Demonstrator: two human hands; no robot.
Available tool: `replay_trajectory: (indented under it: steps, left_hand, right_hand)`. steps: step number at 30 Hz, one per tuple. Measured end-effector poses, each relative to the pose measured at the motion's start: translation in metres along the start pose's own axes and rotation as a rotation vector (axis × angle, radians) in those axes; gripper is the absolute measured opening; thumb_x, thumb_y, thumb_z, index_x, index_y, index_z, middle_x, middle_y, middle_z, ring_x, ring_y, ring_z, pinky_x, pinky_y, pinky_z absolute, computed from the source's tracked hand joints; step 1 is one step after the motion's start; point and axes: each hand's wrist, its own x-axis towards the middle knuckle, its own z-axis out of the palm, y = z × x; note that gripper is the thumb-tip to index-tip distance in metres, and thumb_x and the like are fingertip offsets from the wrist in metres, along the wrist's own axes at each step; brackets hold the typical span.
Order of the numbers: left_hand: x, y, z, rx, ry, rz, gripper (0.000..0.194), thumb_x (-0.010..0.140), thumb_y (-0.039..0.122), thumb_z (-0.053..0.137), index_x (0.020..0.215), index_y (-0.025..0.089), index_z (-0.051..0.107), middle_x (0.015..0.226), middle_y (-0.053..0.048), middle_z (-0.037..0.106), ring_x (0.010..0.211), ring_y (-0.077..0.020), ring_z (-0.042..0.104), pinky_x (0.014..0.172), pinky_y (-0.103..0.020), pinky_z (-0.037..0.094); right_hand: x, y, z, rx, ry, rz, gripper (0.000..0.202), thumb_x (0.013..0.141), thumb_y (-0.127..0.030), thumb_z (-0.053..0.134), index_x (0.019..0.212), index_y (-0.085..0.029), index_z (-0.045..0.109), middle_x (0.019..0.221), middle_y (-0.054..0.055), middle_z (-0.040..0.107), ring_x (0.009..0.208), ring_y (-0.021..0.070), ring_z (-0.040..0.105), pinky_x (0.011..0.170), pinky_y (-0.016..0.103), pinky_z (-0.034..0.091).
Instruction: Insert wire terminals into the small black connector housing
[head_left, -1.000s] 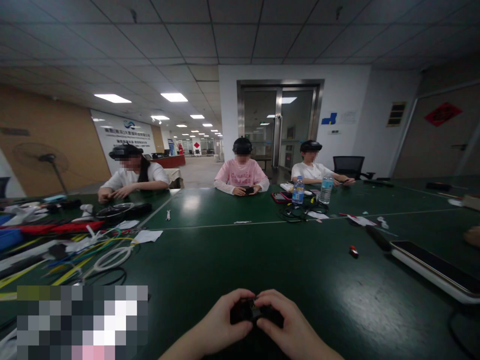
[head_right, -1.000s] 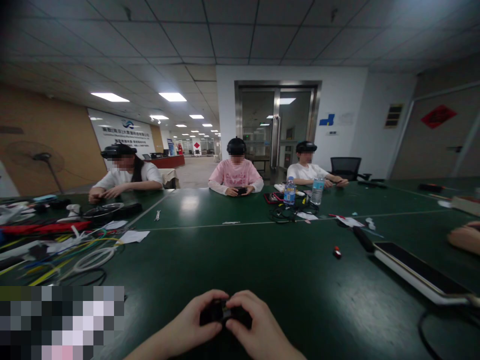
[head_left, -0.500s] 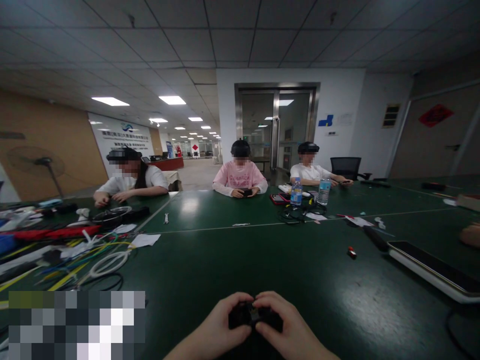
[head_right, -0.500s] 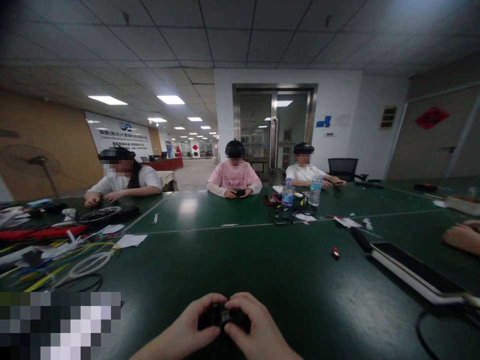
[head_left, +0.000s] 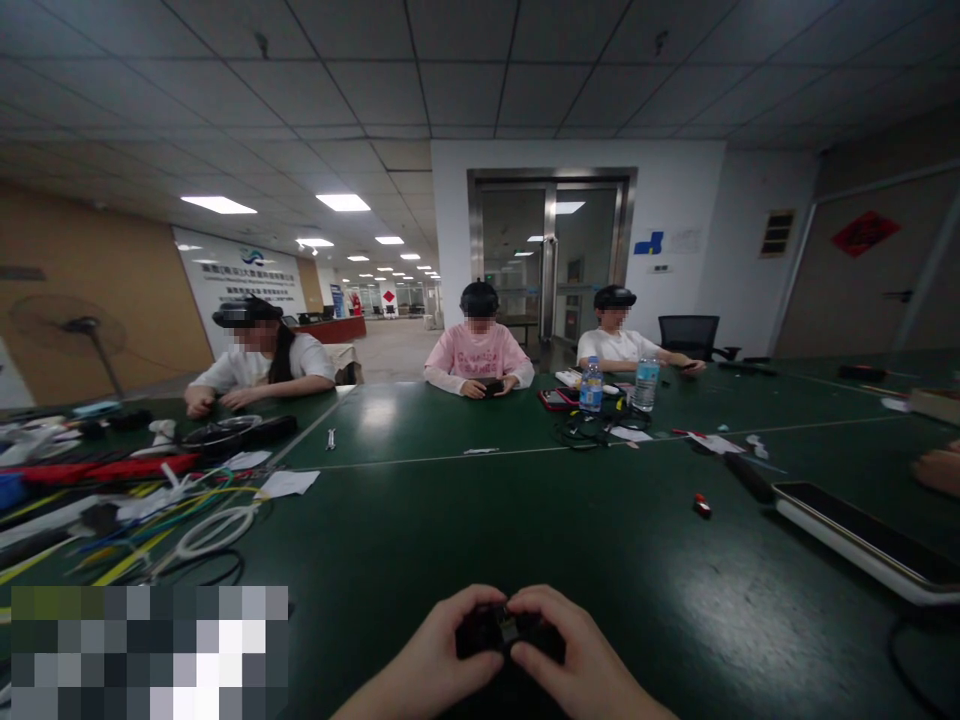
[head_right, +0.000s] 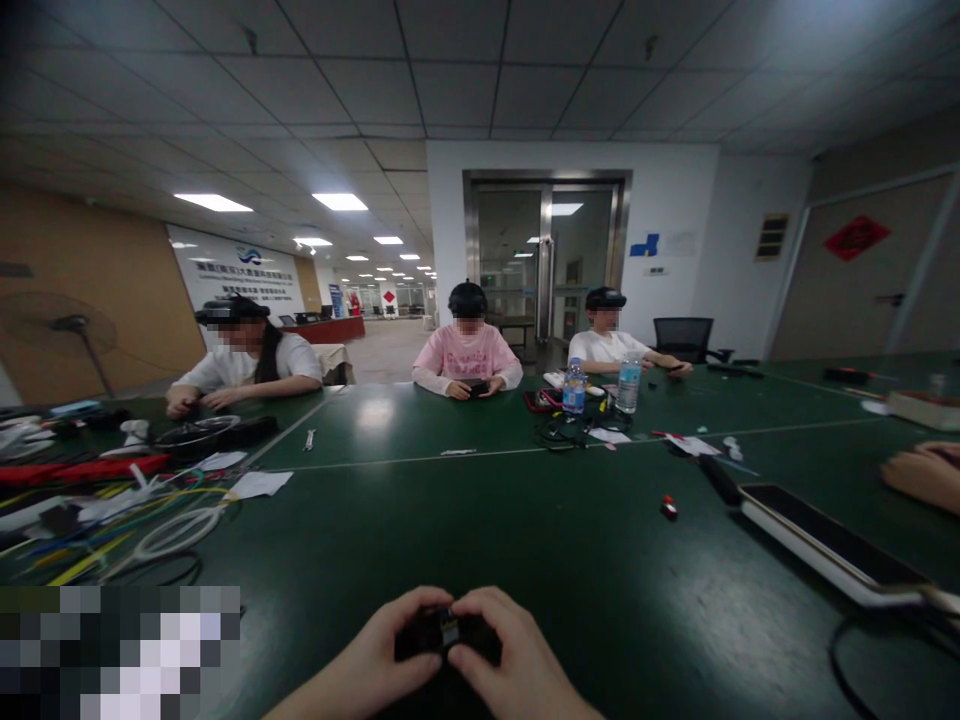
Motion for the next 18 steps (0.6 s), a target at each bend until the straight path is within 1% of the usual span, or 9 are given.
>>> replay_trajectory:
  steps: [6, 12, 18]
  left_hand:
    - [0.0009, -0.0026, 0.0003, -0.013, 0.003, 0.025, 0.045, 0.068, 0.010, 0.059, 0.112, 0.019, 0.053, 0.109, -0.005, 0.062, 0.103, -0.0238, 0.057, 0.092, -0.035, 0.043]
    - [0.0004, -0.0050, 0.0005, -0.037, -0.007, 0.018, 0.046, 0.069, 0.009, 0.058, 0.113, 0.019, 0.049, 0.109, -0.006, 0.059, 0.102, -0.0229, 0.057, 0.090, -0.035, 0.043]
    - [0.0000, -0.0037, -0.0005, -0.044, -0.034, 0.007, 0.039, 0.070, 0.011, 0.059, 0.107, 0.018, 0.049, 0.101, -0.004, 0.059, 0.094, -0.0205, 0.058, 0.082, -0.032, 0.046]
  right_hand:
    - [-0.0001, -0.0007, 0.0005, 0.011, 0.013, -0.007, 0.026, 0.076, -0.017, 0.061, 0.100, -0.025, 0.061, 0.102, 0.003, 0.064, 0.095, 0.0195, 0.060, 0.082, 0.030, 0.047]
    - [-0.0002, 0.0052, 0.0030, 0.040, 0.017, -0.024, 0.024, 0.075, -0.015, 0.060, 0.096, -0.025, 0.063, 0.105, 0.004, 0.063, 0.096, 0.0202, 0.060, 0.084, 0.031, 0.047]
    - [0.0004, 0.0064, 0.0033, 0.044, 0.015, -0.025, 0.024, 0.075, -0.016, 0.060, 0.097, -0.025, 0.063, 0.104, 0.004, 0.062, 0.096, 0.0202, 0.060, 0.083, 0.031, 0.048]
